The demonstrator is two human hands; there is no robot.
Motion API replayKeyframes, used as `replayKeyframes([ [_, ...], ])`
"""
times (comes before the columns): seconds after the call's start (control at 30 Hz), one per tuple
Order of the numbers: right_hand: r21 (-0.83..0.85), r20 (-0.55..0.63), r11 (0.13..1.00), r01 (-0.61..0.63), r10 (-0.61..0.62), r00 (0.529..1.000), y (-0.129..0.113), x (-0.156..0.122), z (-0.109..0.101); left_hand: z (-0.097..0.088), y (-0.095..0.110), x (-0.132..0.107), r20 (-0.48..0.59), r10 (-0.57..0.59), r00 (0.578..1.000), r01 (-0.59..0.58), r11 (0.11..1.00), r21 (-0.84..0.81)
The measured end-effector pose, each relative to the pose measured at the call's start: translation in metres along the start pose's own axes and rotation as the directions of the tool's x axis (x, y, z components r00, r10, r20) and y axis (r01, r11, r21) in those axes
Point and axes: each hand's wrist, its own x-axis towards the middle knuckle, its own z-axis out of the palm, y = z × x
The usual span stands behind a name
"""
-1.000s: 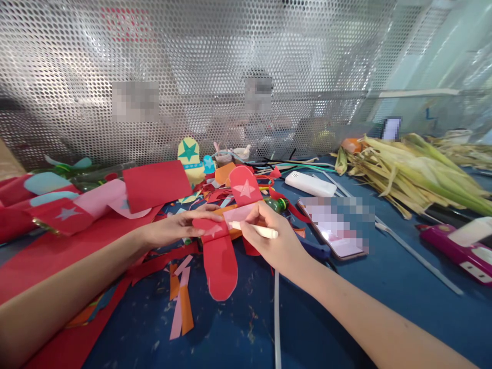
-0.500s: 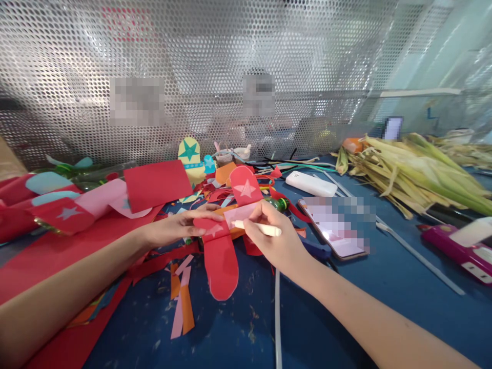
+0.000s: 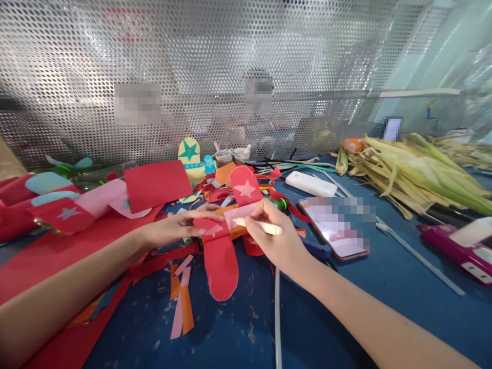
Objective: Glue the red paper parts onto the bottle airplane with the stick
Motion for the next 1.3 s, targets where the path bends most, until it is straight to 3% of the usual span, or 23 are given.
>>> replayKeyframes([
  [0.33,0.036,0.002,0.999,-0.028,0.028,1.000,-0.0009,-0.0009,0.0001,-0.0013,-0.0024,-0.0009,0.011,0.006,1.000,-0.006,1.000,0.024],
  [1.3,0.036,0.011,0.998,0.048,-0.048,0.999,0.0024,0.0000,-0.0001,-0.0009,-0.0032,-0.0004,0.014,0.013,1.000,-0.013,1.000,0.016],
])
